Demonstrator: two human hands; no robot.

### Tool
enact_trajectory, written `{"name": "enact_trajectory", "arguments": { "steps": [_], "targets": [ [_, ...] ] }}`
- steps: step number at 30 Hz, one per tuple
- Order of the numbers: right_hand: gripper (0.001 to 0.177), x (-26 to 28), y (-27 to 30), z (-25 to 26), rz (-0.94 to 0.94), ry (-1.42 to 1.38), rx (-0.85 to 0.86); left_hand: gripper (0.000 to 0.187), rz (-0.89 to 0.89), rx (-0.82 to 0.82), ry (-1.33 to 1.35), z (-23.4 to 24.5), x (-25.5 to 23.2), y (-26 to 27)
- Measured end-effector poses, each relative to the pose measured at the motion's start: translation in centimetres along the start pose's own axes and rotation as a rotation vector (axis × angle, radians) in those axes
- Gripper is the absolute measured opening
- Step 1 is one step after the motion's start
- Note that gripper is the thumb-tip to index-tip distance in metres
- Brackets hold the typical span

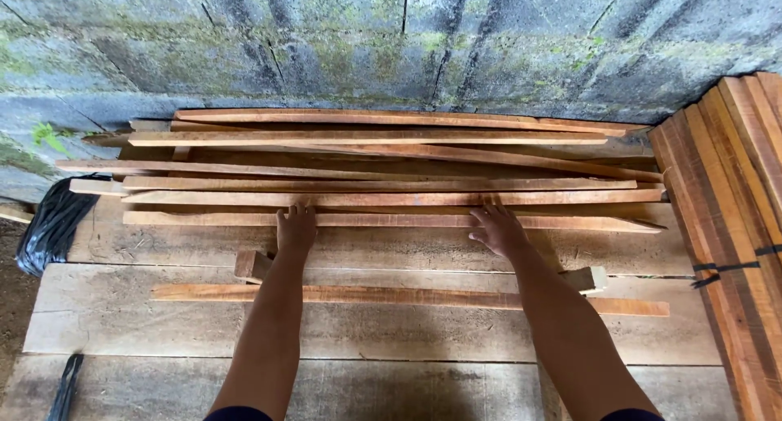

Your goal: Sorting and arranging thin wooden strips on a workbench in a workshop.

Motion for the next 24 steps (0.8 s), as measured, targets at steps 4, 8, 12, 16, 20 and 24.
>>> {"name": "enact_trajectory", "arguments": {
  "steps": [4,8,12,16,20,24],
  "targets": [
    [0.053,0.0,-0.6,0.1,-0.042,0.075,-0.013,0.041,0.023,-0.137,0.017,1.5,0.0,1.1],
    [0.049,0.2,-0.3,0.0,-0.022,0.154,-0.037,0.024,0.027,-0.313,-0.061,3.6,-0.6,2.5],
    [0.047,-2.0,-1.2,-2.8,-0.014,0.212,-0.06,0.02,-0.047,-0.435,-0.112,5.2,-1.2,3.3],
    [0.046,-4.2,-1.5,-5.5,-0.052,0.225,-0.066,0.016,-0.076,-0.546,-0.126,7.4,-1.9,4.0],
    [0.047,-5.4,-0.9,-4.6,-0.06,0.244,-0.177,0.039,-0.074,-0.154,-0.083,4.5,-1.3,0.6],
    [0.043,-6.9,0.0,-2.0,-0.082,0.293,-0.321,0.045,-0.113,-0.505,-0.096,11.7,-1.4,4.7]
  ]
}}
Point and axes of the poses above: each hand's wrist, its own y-axis away from the middle knuckle, its own z-axis out of the back of the hand, x = y × z, the point moved 10 cm from there along -y, towards the middle knuckle, and after that the axes turned 10 degrees about x, right-handed, at the moved point
